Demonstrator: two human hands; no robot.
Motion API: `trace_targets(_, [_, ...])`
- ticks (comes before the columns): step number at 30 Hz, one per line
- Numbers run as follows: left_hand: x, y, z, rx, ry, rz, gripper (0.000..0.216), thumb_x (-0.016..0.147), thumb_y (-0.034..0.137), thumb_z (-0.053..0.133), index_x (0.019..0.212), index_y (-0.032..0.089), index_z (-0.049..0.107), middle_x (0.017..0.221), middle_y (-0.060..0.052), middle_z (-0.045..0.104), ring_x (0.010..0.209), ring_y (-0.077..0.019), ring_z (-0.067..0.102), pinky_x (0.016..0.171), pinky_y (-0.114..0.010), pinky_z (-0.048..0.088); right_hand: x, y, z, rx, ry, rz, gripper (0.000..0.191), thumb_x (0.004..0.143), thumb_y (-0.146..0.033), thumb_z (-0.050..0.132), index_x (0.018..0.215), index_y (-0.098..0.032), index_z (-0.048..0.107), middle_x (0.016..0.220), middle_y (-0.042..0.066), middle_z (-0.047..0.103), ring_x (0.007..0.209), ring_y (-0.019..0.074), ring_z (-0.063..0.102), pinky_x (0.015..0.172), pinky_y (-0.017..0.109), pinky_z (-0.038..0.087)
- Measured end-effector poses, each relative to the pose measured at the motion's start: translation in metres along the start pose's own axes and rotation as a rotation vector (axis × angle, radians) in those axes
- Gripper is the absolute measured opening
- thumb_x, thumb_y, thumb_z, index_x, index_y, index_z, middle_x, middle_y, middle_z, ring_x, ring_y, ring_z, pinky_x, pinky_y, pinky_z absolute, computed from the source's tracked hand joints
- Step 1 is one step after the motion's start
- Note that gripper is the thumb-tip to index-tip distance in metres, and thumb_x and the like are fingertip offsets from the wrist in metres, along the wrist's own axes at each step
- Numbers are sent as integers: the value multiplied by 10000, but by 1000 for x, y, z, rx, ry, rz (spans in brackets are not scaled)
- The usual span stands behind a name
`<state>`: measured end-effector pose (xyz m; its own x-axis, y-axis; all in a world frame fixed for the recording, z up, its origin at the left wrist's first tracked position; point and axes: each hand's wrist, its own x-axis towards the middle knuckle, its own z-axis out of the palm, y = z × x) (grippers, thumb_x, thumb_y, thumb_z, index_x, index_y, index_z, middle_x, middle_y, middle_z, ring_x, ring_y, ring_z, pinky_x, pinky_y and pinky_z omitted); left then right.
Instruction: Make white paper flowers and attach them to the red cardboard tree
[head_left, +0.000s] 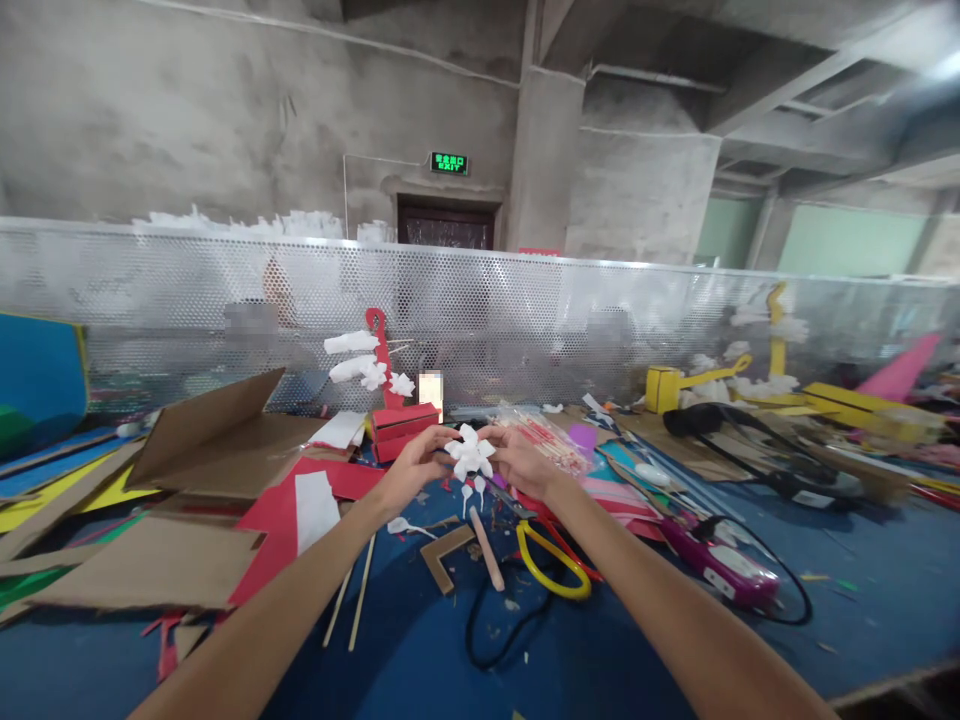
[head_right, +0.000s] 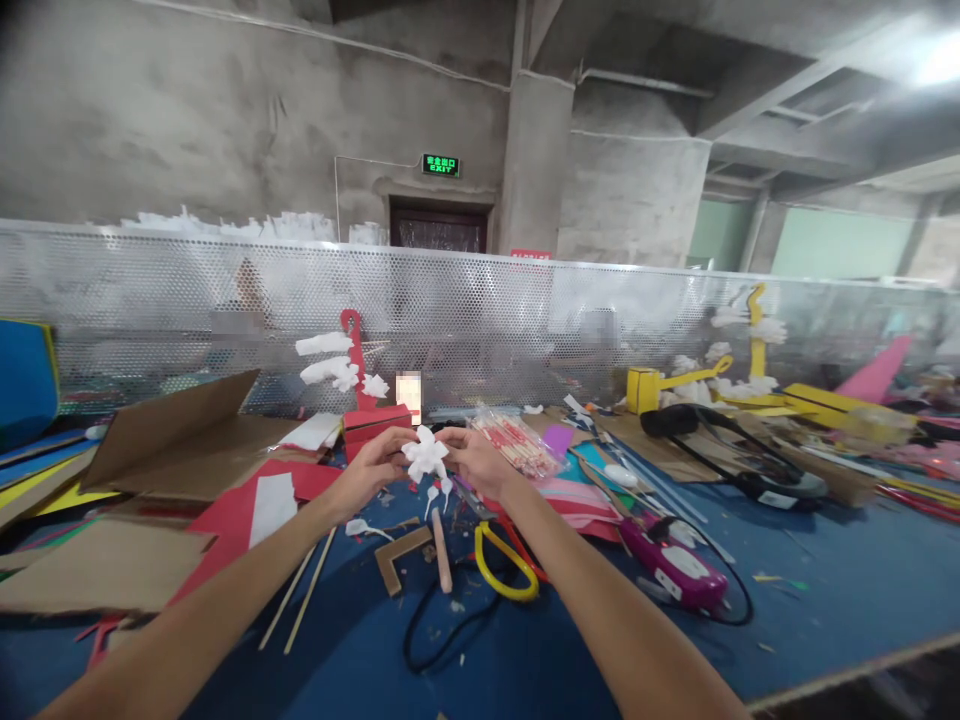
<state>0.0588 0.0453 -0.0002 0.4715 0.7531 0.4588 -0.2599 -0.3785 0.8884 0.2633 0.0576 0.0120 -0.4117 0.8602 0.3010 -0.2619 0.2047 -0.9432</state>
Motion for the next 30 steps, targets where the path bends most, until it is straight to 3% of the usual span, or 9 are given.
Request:
trace_targets(5, [-3, 7, 11, 104, -55, 73, 643, 675, 216, 739, 1241, 207, 434, 1133, -93, 548, 937, -188, 594, 768, -276, 495, -1, -2, 1, 71, -5, -41, 301, 577, -286, 832, 809, -170, 680, 781, 28, 677, 736, 167, 644, 729, 304, 493])
trace_targets(9, [-3, 2, 19, 186, 10, 71, 846, 676, 248, 765, 1370, 212, 283, 1109, -90, 546, 928, -187, 581, 807, -295, 488, 1, 1, 7, 34, 53, -43, 311, 587, -309, 823, 817, -155, 680, 774, 32, 677, 732, 154, 641, 764, 300, 482])
trace_targets(13, [0, -7, 21, 314, 112, 89, 1049, 609, 257, 814, 1434, 219, 168, 1234, -112, 475, 1015, -206, 542, 876, -296, 450, 3, 8, 18, -1, 123, -13, 315, 578, -306, 816, 800, -130, 678, 767, 44, 679, 715, 150, 640, 742, 288, 478])
trace_targets(15, [1, -11, 18, 366, 173, 104, 1000, 629, 265, 796, 1426, 207, 195, 1225, -109, 478, 995, -197, 544, 864, -287, 446, 4, 11, 23, -29, 146, 7, 316, 579, -302, 809, 813, -128, 686, 762, 46, 683, 690, 146, 637, 702, 275, 476])
trace_targets(17, [2, -14, 14, 424, 210, 118, 818, 698, 296, 736, 1380, 188, 299, 1123, -85, 535, 869, -170, 566, 781, -267, 463, 5, 14, 26, -59, 160, 12, 320, 573, -301, 807, 818, -130, 694, 750, 42, 685, 657, 137, 629, 673, 266, 470])
trace_targets(20, [3, -14, 8, 507, 215, 140, 460, 779, 362, 641, 1174, 158, 524, 927, -43, 601, 734, -156, 560, 675, -242, 452, 6, 19, 25, -81, 177, -1, 328, 551, -300, 816, 805, -127, 701, 736, 41, 686, 650, 136, 626, 684, 272, 470])
trace_targets(22, [2, -12, 6, 531, 211, 149, 336, 799, 389, 611, 1033, 149, 590, 856, -33, 616, 730, -162, 560, 664, -233, 440, 7, 22, 23, -85, 189, -4, 338, 544, -302, 821, 805, -124, 701, 738, 43, 687, 665, 143, 631, 707, 284, 476])
trace_targets(30, [0, -2, 9, 545, 245, 133, 265, 787, 378, 614, 927, 153, 596, 805, -16, 606, 687, -145, 533, 629, -218, 422, 5, 22, 26, -99, 187, -4, 329, 554, -328, 819, 792, -133, 703, 734, 38, 681, 686, 151, 629, 738, 301, 479])
